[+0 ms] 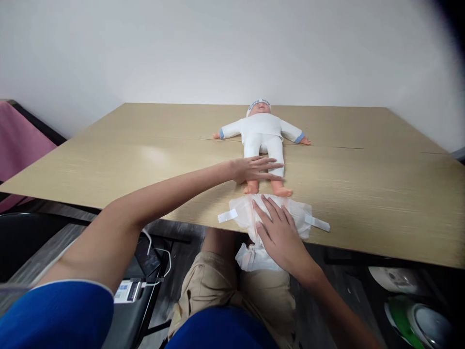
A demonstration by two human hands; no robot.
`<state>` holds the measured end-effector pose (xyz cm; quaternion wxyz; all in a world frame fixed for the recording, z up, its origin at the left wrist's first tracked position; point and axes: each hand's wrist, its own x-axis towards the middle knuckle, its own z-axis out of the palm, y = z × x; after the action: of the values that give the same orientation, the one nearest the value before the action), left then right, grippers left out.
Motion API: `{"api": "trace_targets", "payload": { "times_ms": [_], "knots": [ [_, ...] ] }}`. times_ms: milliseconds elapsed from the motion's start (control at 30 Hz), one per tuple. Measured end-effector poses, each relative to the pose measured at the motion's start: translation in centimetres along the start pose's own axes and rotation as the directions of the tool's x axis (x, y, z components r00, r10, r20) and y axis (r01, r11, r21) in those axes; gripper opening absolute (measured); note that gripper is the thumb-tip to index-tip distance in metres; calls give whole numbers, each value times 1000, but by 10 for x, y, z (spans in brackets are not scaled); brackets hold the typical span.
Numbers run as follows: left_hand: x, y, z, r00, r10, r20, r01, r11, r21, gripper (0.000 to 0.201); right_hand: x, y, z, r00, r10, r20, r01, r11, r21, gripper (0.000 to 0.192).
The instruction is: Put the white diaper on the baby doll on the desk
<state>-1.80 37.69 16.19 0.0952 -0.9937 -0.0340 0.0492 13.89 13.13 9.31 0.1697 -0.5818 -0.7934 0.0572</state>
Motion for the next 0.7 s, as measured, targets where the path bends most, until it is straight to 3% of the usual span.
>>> {"api": "trace_targets", "payload": {
  "times_ms": [167,433,567,700],
  "knots": [
    [10,0,-2,998,57,-30,-57,998,6,101,1,1,2,1000,3,-17,-3,1000,28,63],
    [15,0,11,973,78,-218,-82,997,-9,45,4,1,1,1000,12,5,-12,1000,28,63],
    [15,1,6,972,-10,-237,-22,991,-133,40,7,5,1,1000,7,20,-8,999,32,61],
    [13,-3,-14,955,-83,-285,-16,945,-328,43,13,10,4,1000,-2,31,1,1000,22,63]
  ]
}}
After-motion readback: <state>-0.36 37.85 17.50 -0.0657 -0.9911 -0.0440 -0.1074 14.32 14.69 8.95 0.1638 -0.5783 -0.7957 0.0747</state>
